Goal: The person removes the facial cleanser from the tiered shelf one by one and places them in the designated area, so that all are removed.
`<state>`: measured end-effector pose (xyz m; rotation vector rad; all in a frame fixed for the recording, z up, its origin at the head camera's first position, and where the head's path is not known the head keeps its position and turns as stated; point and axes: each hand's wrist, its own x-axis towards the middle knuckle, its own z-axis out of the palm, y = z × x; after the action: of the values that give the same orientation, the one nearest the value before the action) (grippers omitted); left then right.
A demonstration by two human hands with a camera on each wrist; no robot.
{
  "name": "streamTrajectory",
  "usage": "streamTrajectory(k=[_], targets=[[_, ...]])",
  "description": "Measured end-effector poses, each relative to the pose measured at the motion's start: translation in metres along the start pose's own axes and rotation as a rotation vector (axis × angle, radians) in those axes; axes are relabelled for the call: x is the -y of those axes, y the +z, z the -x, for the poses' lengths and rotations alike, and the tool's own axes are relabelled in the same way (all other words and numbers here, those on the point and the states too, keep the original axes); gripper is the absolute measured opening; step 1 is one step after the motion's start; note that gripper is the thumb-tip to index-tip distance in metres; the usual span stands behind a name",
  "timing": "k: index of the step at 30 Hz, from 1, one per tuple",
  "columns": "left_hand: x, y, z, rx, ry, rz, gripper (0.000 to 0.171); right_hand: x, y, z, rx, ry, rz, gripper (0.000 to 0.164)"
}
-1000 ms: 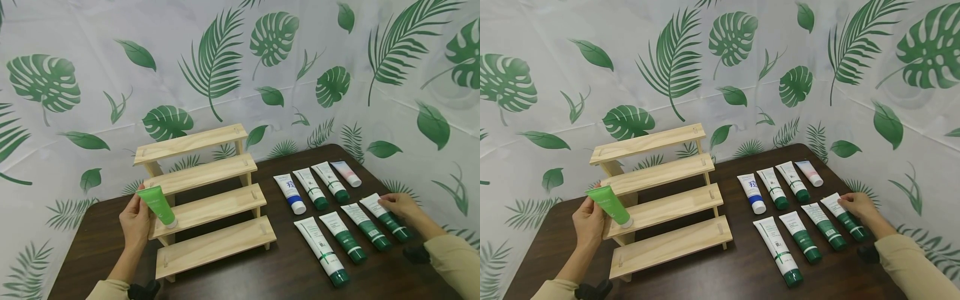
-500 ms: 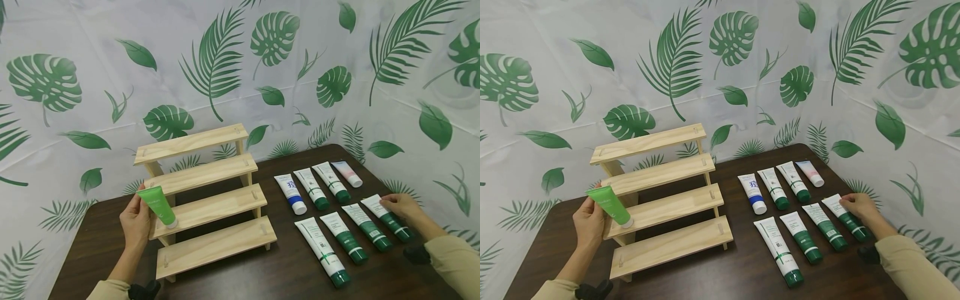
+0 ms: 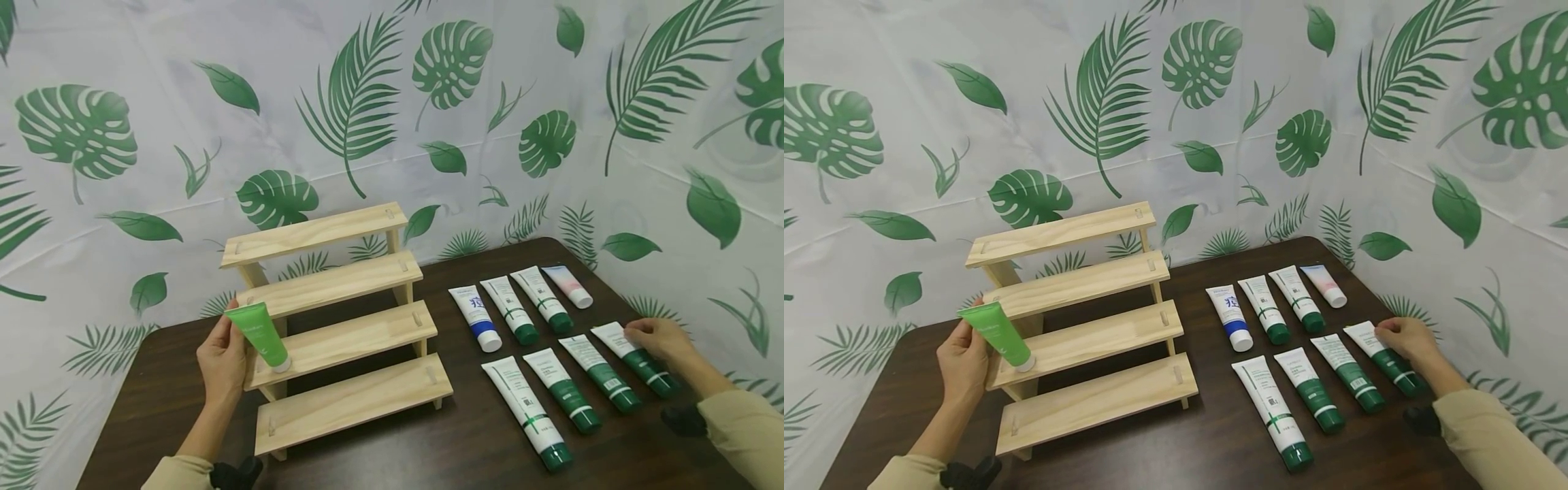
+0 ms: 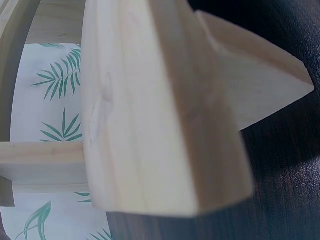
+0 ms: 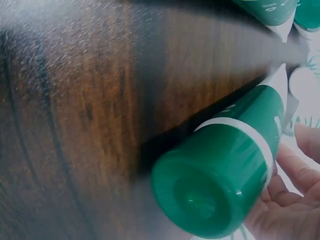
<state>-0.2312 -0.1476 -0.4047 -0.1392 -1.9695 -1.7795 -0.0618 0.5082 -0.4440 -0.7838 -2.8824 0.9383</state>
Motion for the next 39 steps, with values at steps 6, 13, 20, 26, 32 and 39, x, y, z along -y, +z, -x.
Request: streamTrajectory(k=[6, 13, 20, 26, 32, 39], targets=[[0.0, -0.001, 0.0, 0.008, -0.002, -0.002, 0.039, 0.022, 0.001, 0.002, -0.114, -0.085, 0.024, 0.048], [-0.002, 0.0, 0.001, 0.003, 0.0, -0.014, 0.038, 0.08, 0.001, 0.01, -0.2, -0.268, -0.086, 0.045], [0.0, -0.001, 0.002, 0.003, 0.016, -0.006, 0.038, 0.139, 0.012, 0.021, -0.236, -0.41, -0.204, 0.039], [-0.001, -0.001, 0.001, -0.002, 0.02, -0.023, 0.037, 0.188, 0.028, 0.028, -0.221, -0.482, -0.326, 0.035], [-0.001, -0.001, 0.001, -0.005, 0.032, -0.024, 0.037, 0.238, 0.049, 0.036, -0.146, -0.541, -0.442, 0.032], [-0.001, 0.0, 0.001, -0.011, 0.029, -0.015, 0.036, 0.288, 0.072, 0.048, -0.011, -0.61, -0.592, 0.032]])
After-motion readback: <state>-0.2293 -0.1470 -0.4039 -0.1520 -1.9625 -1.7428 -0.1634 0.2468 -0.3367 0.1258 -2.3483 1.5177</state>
